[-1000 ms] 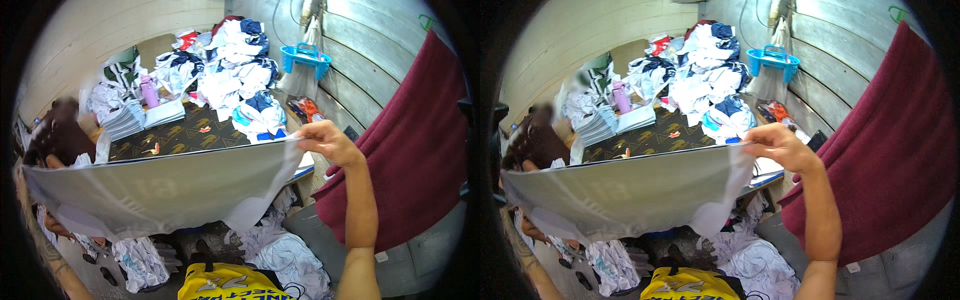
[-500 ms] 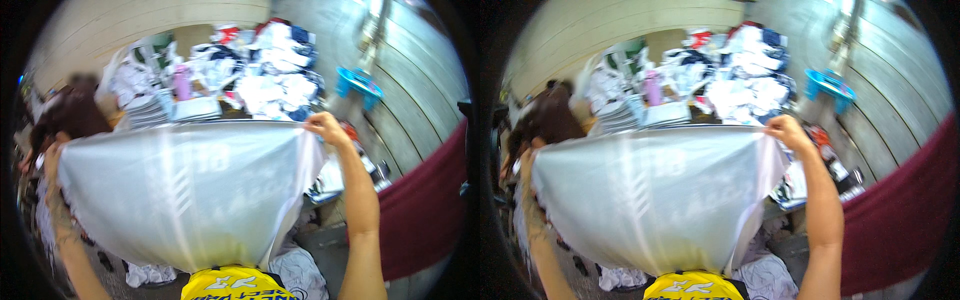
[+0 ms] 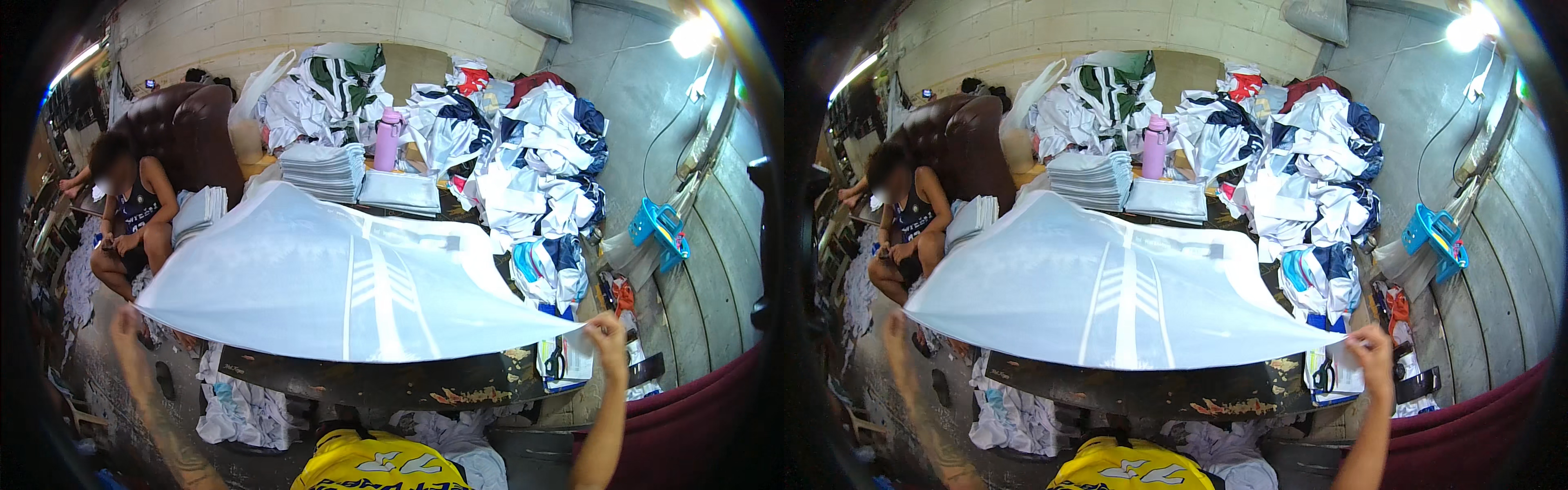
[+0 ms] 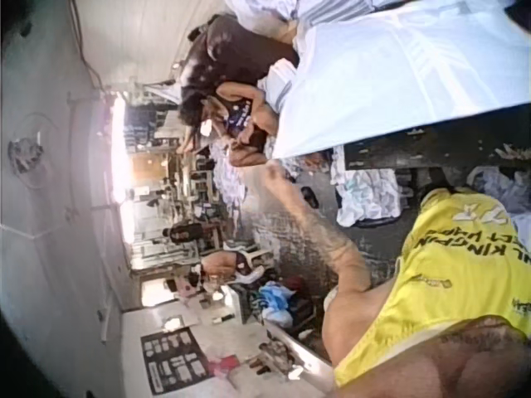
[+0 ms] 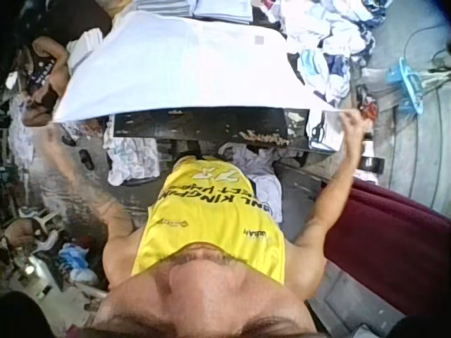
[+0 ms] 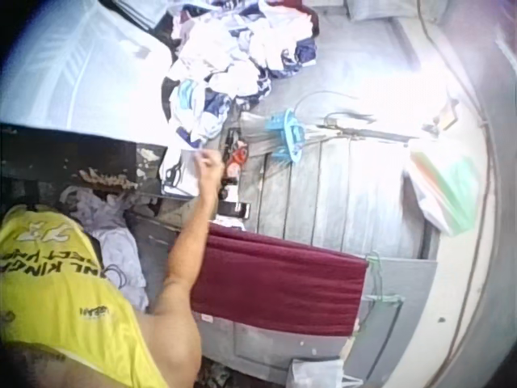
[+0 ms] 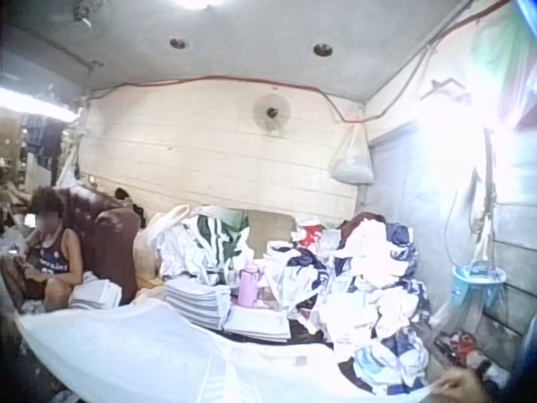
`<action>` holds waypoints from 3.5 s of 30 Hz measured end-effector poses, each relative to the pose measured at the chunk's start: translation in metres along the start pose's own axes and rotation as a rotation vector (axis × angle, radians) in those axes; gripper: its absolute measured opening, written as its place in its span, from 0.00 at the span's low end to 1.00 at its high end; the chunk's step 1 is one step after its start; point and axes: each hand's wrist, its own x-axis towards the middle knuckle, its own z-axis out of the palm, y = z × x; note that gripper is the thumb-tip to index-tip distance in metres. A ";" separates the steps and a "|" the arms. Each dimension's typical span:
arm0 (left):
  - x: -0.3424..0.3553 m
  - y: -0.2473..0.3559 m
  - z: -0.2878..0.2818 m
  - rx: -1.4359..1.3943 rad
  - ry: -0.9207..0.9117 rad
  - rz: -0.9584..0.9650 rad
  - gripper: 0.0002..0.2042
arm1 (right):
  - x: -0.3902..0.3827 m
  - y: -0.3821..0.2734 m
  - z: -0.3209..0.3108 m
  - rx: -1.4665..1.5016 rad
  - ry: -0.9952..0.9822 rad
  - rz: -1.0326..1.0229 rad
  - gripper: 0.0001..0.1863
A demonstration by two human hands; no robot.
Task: The person cuts large sheets of white fabric using shears on a cluttered table. They repeatedly trim the edges of the fabric, fold the cut pieces, and place them into a pile. The person also handles a blue and white patterned jersey, cutting it with the shears.
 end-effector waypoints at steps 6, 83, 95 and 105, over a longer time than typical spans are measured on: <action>-0.065 -0.151 0.084 -0.135 -0.219 -0.412 0.12 | -0.037 0.088 0.147 -0.209 0.146 0.049 0.07; -0.220 -0.031 0.756 0.367 -0.985 0.356 0.14 | 0.017 0.180 0.154 -0.328 -0.199 0.247 0.37; -0.425 0.014 0.492 0.229 -1.713 0.508 0.09 | -0.086 0.262 0.094 -0.534 -0.076 0.580 0.24; -0.427 0.000 0.495 0.149 -1.609 0.633 0.08 | -0.140 0.160 0.109 0.195 -0.036 0.836 0.23</action>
